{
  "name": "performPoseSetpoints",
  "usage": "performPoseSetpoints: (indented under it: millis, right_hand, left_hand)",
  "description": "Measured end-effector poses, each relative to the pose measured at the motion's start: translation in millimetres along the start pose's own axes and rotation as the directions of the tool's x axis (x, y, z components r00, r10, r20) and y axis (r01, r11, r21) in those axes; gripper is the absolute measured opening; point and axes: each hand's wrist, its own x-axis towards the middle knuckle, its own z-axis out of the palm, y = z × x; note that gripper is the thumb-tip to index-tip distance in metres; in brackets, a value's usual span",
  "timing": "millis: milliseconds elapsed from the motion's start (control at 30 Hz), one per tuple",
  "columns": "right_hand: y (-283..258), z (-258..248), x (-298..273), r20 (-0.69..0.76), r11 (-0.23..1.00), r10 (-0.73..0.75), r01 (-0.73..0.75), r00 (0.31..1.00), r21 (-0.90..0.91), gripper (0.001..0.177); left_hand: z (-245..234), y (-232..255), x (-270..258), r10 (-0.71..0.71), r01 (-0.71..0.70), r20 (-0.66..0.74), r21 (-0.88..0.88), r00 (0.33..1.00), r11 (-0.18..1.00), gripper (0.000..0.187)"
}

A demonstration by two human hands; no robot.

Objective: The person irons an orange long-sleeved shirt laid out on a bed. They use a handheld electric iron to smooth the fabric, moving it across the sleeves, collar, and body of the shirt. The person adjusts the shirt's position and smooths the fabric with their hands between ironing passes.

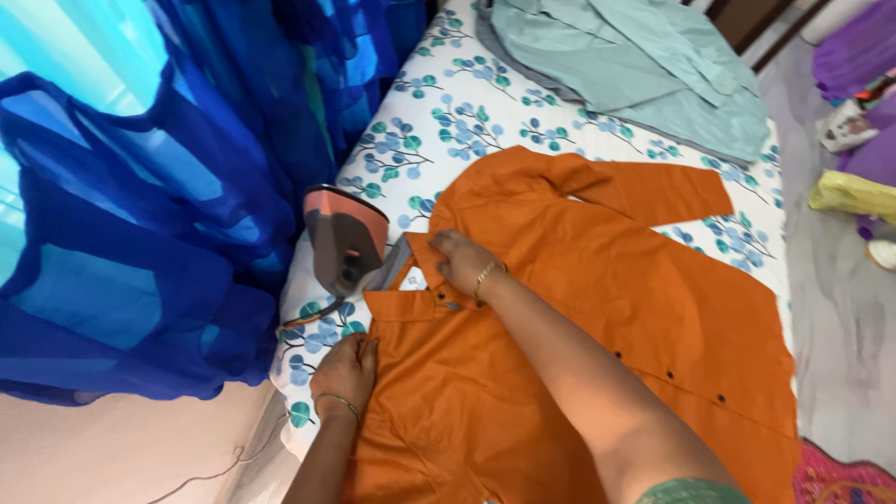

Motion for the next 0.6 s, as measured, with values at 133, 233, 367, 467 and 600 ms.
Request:
performPoseSetpoints:
  millis: [133, 233, 367, 467, 600]
  right_hand:
    - [4, 16, 59, 0.159, 0.986, 0.135, -0.148, 0.978, 0.072, 0.06]
    - [2, 14, 80, 0.316, 0.946, 0.295, -0.322, 0.902, 0.036, 0.058]
    - [16, 18, 95, 0.23, 0.952, 0.26, -0.289, 0.938, 0.1, 0.037]
    - [21, 43, 94, -0.109, 0.99, 0.04, -0.024, 0.993, 0.142, 0.025]
    - [0, 57, 60, -0.606, 0.986, -0.051, 0.135, 0.794, 0.094, 0.043]
  left_hand:
    - [4, -4, 4, 0.015, -0.014, -0.009, 0.01, 1.0, 1.0, 0.032]
    - [7, -5, 5, 0.014, -0.014, -0.008, 0.021, 1.0, 1.0, 0.031]
    - [11, -10, 8, 0.065, -0.065, -0.046, 0.011, 0.997, 0.998, 0.031]
    - [12, -10, 9, 0.01, -0.01, -0.003, 0.035, 1.0, 0.999, 0.035]
    - [11, -9, 10, 0.025, -0.024, -0.017, 0.032, 1.0, 0.999, 0.034]
